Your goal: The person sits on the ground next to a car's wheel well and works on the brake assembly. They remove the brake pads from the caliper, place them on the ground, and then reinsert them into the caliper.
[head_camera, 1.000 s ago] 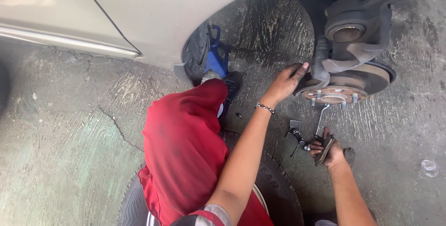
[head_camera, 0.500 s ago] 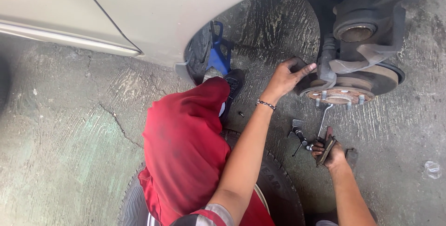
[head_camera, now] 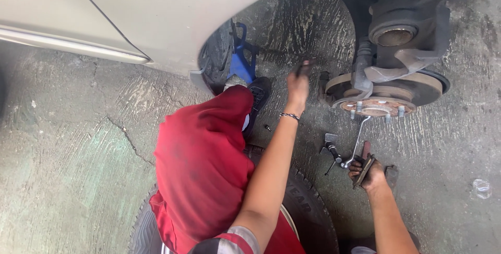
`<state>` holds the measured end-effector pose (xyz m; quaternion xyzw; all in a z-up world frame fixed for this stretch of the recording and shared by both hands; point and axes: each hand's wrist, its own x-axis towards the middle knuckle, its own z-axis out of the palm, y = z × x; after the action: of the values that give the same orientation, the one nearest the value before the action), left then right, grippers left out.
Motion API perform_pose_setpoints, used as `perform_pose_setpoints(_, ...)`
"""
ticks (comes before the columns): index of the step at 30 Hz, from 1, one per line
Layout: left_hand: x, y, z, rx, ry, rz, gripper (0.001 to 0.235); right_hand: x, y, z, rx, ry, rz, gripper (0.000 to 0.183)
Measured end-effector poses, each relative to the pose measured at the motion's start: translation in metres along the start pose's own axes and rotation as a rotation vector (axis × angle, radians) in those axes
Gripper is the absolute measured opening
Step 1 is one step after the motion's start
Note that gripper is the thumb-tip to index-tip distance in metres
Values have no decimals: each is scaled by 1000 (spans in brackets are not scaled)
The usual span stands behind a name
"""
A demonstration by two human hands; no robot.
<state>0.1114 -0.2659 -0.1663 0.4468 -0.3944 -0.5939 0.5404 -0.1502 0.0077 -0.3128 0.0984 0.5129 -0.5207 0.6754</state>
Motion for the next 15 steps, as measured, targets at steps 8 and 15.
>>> perform_pose_setpoints(8, 49, -37, 19, 92, -259, -296, 41, -17, 1, 25, -38, 76, -31, 42)
perform_pose_setpoints(15, 122, -111, 25, 456, -626, -51, 33, 2, 4, 4, -57, 25, 9, 38)
